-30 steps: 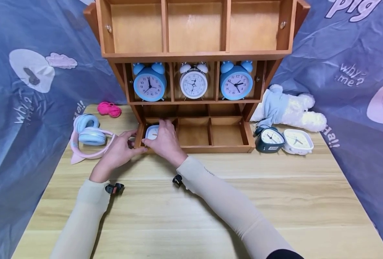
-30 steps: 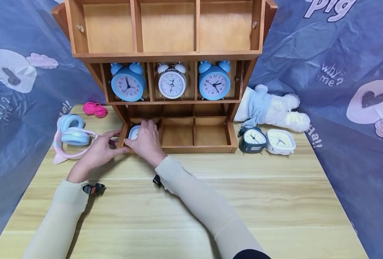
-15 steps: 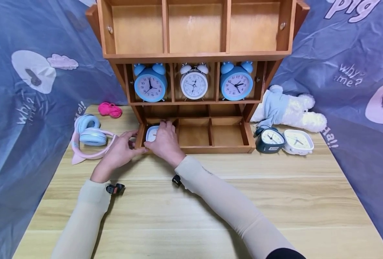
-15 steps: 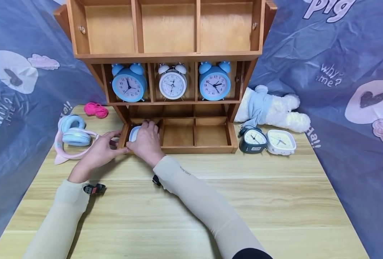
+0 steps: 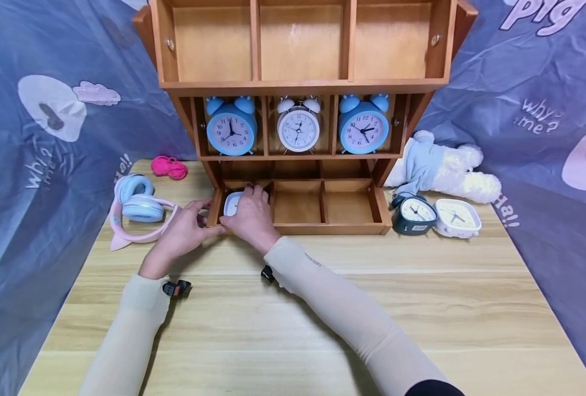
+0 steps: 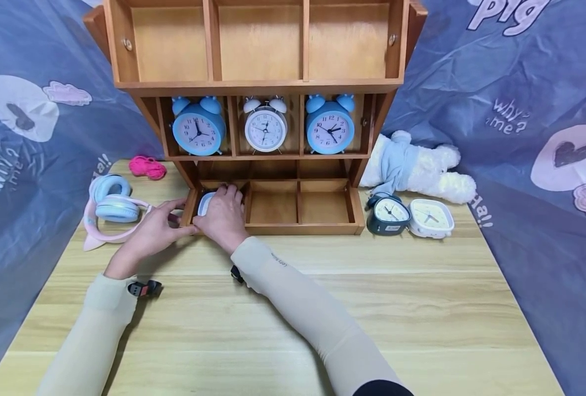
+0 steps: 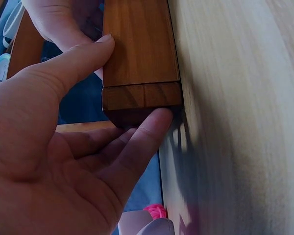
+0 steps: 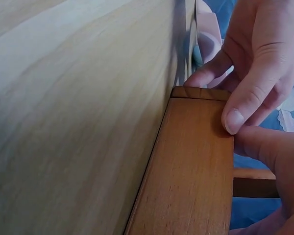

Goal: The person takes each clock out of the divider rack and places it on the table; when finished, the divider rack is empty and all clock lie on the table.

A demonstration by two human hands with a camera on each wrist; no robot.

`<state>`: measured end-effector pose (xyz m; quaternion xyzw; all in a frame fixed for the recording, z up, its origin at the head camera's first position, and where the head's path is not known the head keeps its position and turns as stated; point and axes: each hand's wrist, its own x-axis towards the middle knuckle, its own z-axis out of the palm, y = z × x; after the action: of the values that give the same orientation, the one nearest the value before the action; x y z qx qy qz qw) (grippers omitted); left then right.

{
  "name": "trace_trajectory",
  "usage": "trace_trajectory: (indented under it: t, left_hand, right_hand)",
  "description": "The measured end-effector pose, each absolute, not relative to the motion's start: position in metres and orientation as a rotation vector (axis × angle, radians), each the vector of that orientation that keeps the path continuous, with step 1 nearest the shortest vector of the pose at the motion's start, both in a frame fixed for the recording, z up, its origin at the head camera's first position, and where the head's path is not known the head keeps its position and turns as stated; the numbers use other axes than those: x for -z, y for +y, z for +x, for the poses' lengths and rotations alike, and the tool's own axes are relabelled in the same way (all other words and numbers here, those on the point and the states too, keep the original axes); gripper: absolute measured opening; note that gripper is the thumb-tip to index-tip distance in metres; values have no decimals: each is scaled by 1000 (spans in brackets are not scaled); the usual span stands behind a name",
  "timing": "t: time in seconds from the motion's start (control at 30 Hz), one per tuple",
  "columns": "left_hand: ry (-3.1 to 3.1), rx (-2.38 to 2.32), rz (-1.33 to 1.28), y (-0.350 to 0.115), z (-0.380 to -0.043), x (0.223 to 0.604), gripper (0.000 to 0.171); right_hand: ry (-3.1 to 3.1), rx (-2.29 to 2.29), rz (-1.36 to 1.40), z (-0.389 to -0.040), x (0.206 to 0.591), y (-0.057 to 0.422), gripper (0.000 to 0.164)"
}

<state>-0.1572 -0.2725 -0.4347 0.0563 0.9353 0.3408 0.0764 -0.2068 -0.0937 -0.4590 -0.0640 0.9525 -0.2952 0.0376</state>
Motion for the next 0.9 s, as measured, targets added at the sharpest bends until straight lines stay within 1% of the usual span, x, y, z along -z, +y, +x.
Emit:
trace_trajectory:
  t: [0.03,0.17,0.27,0.4,0.53,0.9]
  left_hand:
    - [2805,-1021,170,-272,-157,435,90]
    - [2810,-1018,172,-272,-157,434,90]
    - [2809,-1019,169,-272,-157,434,91]
    - [2799,-1025,167,-272,-157,434,90]
    - [2798,-1022,168,-272,-157,433,90]
    - [2796,-1030,158,-274,-156,435,93]
  right_hand:
    - [2920,877,-189,-203,452,-93,108]
    - [2921,855,-201,-209,459,-93,102]
    - [2905,927,-211,-216,472,-95,99]
    - [2897,900,-193,-206,454,-92,92]
    - [2920,819,-188,-197,440,-90,91]
    - [2919,796,-202,-197,440,-90,91]
